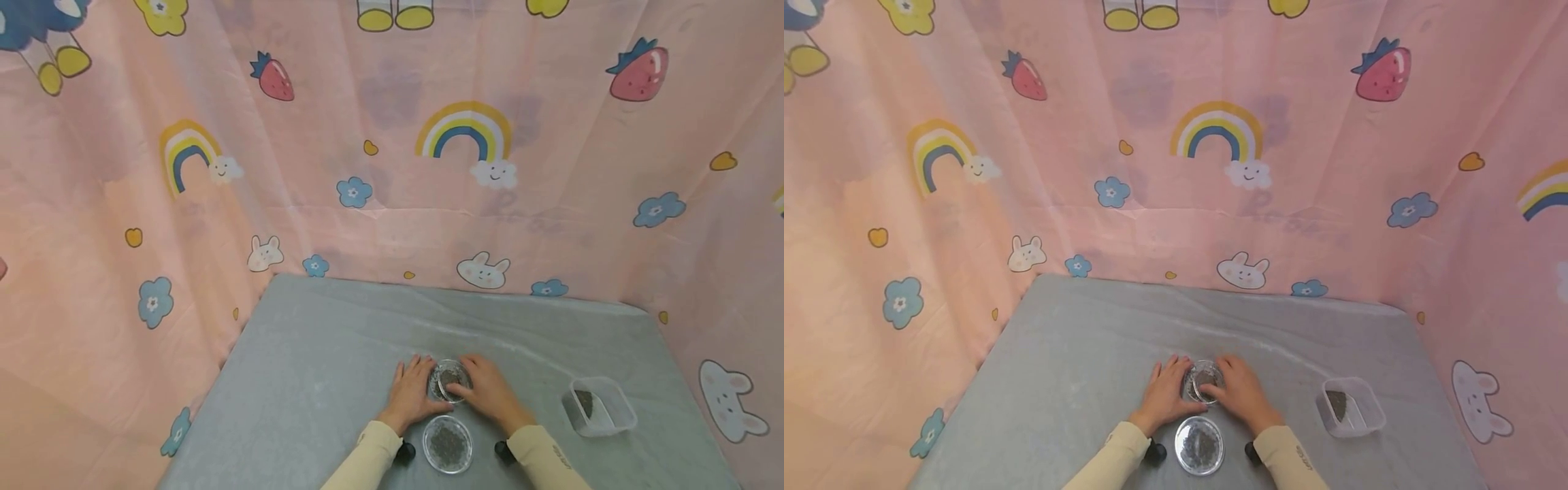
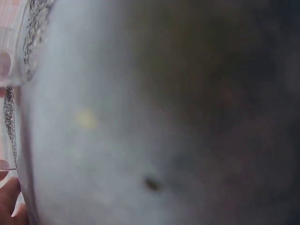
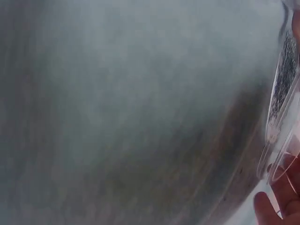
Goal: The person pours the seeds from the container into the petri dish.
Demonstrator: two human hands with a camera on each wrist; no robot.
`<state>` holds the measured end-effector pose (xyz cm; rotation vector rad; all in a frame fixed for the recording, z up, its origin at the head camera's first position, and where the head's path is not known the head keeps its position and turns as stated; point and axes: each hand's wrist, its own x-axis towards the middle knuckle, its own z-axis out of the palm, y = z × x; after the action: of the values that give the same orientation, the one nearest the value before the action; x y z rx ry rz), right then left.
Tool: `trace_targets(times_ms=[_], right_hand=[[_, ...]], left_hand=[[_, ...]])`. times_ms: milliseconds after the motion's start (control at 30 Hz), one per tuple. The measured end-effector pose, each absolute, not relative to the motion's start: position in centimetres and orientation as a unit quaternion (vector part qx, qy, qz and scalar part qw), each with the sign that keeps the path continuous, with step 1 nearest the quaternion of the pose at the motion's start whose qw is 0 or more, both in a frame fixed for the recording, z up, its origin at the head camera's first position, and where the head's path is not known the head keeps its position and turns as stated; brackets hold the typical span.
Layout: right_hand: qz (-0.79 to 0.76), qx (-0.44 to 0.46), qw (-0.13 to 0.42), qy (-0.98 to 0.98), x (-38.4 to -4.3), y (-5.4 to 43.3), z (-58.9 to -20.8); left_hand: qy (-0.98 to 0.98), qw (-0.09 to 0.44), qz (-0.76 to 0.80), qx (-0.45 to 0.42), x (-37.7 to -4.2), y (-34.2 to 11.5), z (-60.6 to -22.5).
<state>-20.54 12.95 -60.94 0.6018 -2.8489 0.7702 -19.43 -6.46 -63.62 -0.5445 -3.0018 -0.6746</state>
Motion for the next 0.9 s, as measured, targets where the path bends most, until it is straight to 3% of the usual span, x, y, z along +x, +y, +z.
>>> trace_targets(times_ms=[367,900], right_hand=[[0.215,0.192,0.092,-0.953,-20.6,12.1,-61.5],[0.184,0.173,0.081,-0.964,-20.4,10.9,-61.4]], left_hand=[[-0.964,0.002,-0.205,-0.171,-19.4,-6.4,-63.5],[-0.965,0.009,-0.199,-0.17,-19.6,-6.3,-63.7]])
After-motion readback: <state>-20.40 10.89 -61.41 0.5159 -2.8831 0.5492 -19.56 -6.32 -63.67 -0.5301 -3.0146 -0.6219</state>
